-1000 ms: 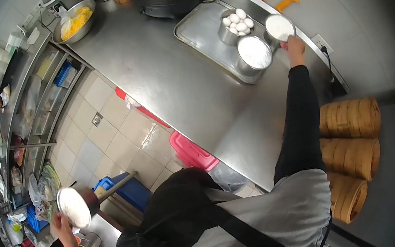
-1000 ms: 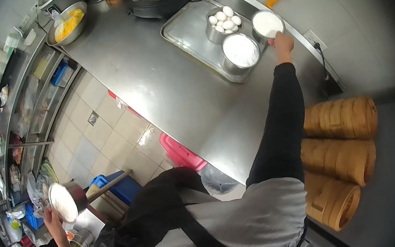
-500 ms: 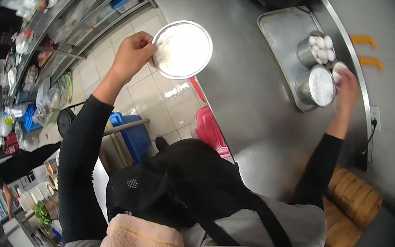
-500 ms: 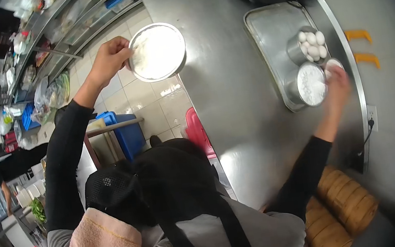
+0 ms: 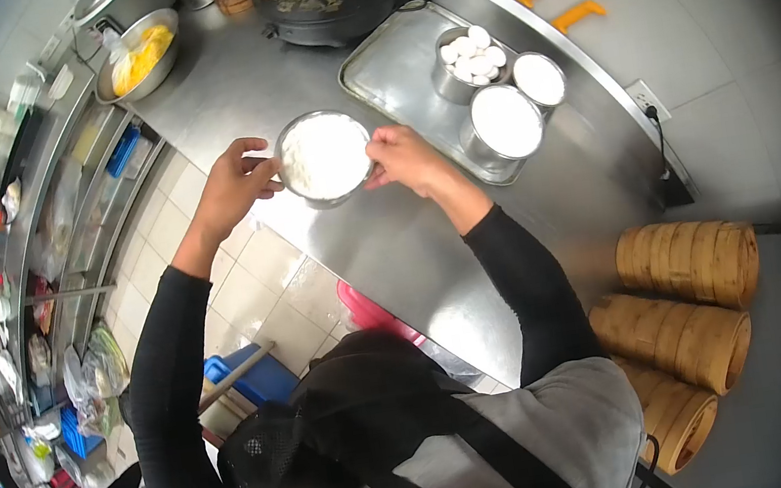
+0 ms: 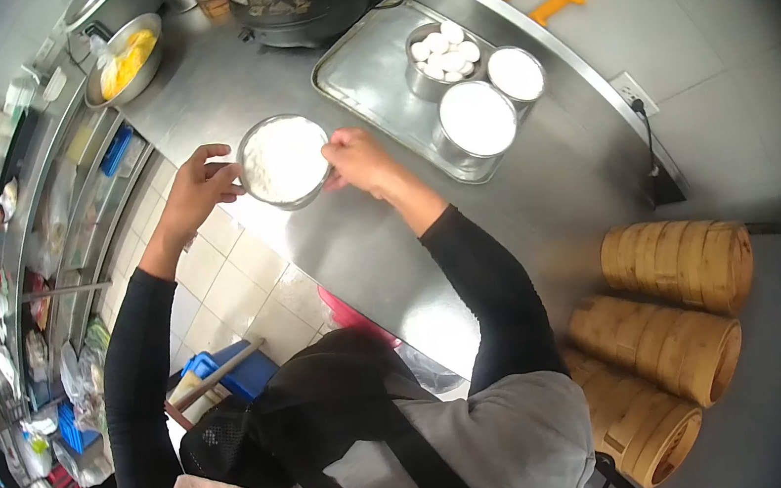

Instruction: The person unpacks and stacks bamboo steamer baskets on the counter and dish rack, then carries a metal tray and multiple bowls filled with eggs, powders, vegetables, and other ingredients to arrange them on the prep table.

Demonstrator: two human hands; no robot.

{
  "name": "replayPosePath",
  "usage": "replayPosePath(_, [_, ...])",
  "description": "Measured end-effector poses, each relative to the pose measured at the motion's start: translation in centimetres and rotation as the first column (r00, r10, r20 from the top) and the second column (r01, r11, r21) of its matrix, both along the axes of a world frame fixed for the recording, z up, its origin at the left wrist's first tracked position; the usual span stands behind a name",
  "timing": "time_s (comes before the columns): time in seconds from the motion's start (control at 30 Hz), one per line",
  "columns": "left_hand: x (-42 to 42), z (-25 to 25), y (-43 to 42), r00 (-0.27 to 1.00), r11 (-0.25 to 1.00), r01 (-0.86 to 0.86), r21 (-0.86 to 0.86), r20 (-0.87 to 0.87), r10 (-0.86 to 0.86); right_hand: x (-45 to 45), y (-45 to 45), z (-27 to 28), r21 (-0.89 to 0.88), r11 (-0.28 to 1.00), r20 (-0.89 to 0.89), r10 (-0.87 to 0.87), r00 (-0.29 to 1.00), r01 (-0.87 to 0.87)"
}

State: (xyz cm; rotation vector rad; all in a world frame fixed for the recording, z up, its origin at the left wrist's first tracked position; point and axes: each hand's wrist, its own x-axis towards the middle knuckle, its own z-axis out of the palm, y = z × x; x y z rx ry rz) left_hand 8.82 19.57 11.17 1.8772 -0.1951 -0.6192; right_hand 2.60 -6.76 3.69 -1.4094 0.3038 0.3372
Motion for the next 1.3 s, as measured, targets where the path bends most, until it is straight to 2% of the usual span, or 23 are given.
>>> replayPosePath(0.1, [-2.1,-0.4,3.4,0.993,0.998,0.040,-0.053,0.115,-0.033,1.6,-3.9,-1.1,0.036,0.983,-0.003,-0.179,0.984,0.179])
replayPosePath(0.17, [-5.0,-1.8,8.3,0.997,0.990,0.000,-0.140,0.070,0.010,3.1,-7.8,0.3,-0.070,0.943,0.081,-0.321,0.944,0.327])
replayPosePath(0.27, [-11.6,-4.5,17.1,0.970,0.976,-0.211,-0.058,-0.138,0.202,6.5,-15.4,3.7,-0.295,0.875,0.196,-0.338,0.921,0.384])
replayPosePath(0.3, [-14.2,-6.4,20.2,0.933,0.950,-0.312,-0.018,-0.192,0.303,8.3,-17.3,4.5,-0.219,0.869,0.199,-0.406,0.892,0.444])
replayPosePath(0.33, [-16.8,-9.0,24.4,0.905,0.936,-0.352,0.017,-0.248,0.345,10.5,-20.1,4.2,-0.147,0.887,0.264,-0.390,0.882,0.437])
replayPosePath(0.43, [-24.6,-12.5,30.5,0.766,0.861,-0.499,0.100,-0.412,0.493,15.6,-22.8,6.3,-0.234,0.857,0.274,-0.394,0.877,0.458])
replayPosePath(0.5, [-27.9,-14.8,33.1,0.709,0.847,-0.527,0.076,-0.511,0.487,18.0,-23.9,6.0,-0.254,0.843,0.288,-0.401,0.869,0.473])
replayPosePath(0.53, [-29.5,-15.1,34.1,0.747,0.862,-0.482,0.158,-0.441,0.498,19.2,-24.3,5.3,-0.266,0.839,0.292,-0.399,0.869,0.475])
replayPosePath(0.6, [-32.0,-16.3,35.9,0.819,0.862,-0.388,0.325,-0.307,0.484,20.9,-25.4,4.3,-0.373,0.786,0.179,-0.461,0.869,0.493])
replayPosePath(0.63, [-34.1,-18.4,38.4,0.714,0.800,-0.526,0.290,-0.361,0.600,21.1,-26.2,3.2,-0.431,0.755,0.115,-0.498,0.860,0.495])
replayPosePath(0.7, [-37.2,-23.0,42.7,0.449,0.600,-0.761,0.245,-0.469,0.761,21.8,-30.0,-1.0,-0.318,0.820,0.193,-0.435,0.880,0.475])
replayPosePath(0.73, [-37.9,-22.7,42.5,0.501,0.621,-0.735,0.273,-0.398,0.768,22.5,-30.9,-2.3,-0.260,0.851,0.234,-0.404,0.884,0.457])
replayPosePath(0.8, [-39.0,-21.4,41.6,0.604,0.654,-0.675,0.340,-0.255,0.755,21.6,-30.1,-1.0,-0.334,0.857,0.038,-0.404,0.914,0.393])
replayPosePath(0.83, [-39.0,-21.6,41.9,0.628,0.682,-0.662,0.312,-0.266,0.731,21.2,-29.9,-0.4,-0.368,0.859,-0.050,-0.399,0.915,0.355])
replayPosePath(0.9, [-38.5,-21.7,42.7,0.675,0.732,-0.631,0.258,-0.282,0.682,20.8,-29.4,0.6,-0.359,0.882,-0.088,-0.358,0.929,0.306])
replayPosePath(1.0, [-34.2,-18.5,41.0,0.589,0.696,-0.615,0.370,-0.371,0.718,21.5,-30.1,-1.1,-0.308,0.922,-0.151,-0.291,0.945,0.235])
replayPosePath(1.13, [-30.3,-17.7,38.8,0.640,0.725,-0.570,0.388,-0.345,0.687,22.0,-29.4,-3.8,-0.202,0.953,-0.124,-0.254,0.959,0.227])
replayPosePath(1.2, [-26.1,-12.6,33.4,0.620,0.723,-0.544,0.426,-0.378,0.688,22.0,-28.9,-3.7,-0.204,0.960,-0.132,-0.223,0.966,0.193])
replayPosePath(1.3, [-26.6,-13.9,35.7,0.576,0.704,-0.670,0.237,-0.432,0.694,20.9,-29.3,-3.3,-0.318,0.917,-0.132,-0.296,0.946,0.243])
